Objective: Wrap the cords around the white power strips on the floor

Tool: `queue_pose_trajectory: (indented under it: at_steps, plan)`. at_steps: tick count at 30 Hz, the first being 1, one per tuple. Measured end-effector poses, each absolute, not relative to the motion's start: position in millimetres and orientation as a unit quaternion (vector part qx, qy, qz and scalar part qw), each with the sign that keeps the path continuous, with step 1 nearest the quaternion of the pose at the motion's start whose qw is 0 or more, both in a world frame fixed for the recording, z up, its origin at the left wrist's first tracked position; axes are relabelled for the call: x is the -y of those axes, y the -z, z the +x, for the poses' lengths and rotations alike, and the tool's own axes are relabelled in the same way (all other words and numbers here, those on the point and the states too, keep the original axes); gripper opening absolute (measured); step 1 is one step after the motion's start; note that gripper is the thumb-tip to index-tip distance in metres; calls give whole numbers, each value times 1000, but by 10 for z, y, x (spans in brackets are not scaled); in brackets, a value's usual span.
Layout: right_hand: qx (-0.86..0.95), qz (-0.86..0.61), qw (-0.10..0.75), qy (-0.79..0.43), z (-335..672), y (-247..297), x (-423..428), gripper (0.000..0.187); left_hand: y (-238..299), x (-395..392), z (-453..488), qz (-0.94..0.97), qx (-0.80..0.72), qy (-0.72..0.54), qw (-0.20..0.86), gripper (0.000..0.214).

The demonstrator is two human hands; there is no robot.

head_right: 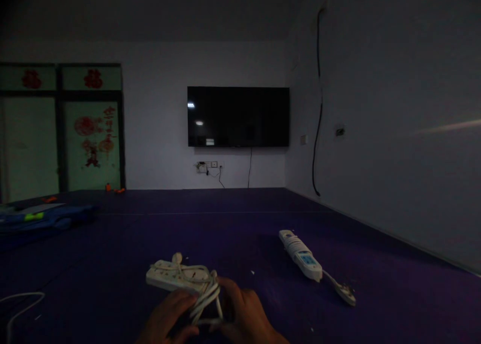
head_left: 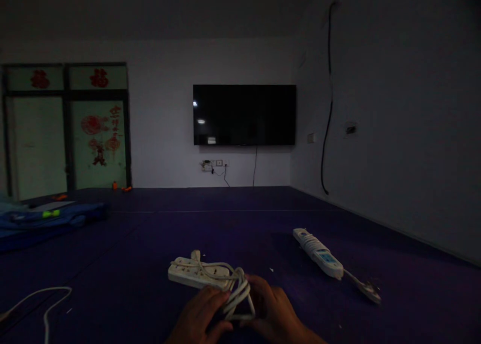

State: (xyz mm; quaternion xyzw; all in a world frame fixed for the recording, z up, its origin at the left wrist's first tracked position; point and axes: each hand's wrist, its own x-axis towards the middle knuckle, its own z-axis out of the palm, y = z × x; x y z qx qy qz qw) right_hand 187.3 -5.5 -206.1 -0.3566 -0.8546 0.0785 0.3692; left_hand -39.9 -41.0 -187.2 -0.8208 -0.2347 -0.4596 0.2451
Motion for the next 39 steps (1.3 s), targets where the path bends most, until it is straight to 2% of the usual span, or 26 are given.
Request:
queue_pose_trajectory:
  at_steps: [6,14,21,25,28,33,39]
  plan:
    - [852,-359,373,-72,1867,2036,76,59,1772,501,-356,-831,232,463,204,33]
    - [854,-347,386,-29,1838,2141,40,52,1902,382,-358,-796,221,493,273,26]
    - [846,-334,414,36,1817,2103,77,42,1741,506,-285,-807,242,496,207,28]
    - [844,-341,412,37,1813,2062,101,44,1732,528,-285,-802,246,503,206,25]
    - [847,-325,419,37,1811,2040,110,53,1781,489,-331,-803,262,493,210,21]
    - [845,-320,425,60,1817,2007,109,69,1814,460,-392,-807,289,458,236,32]
    - [848,-316,419,69,1825,2011,115,72,1814,473,-366,-812,309,454,198,23]
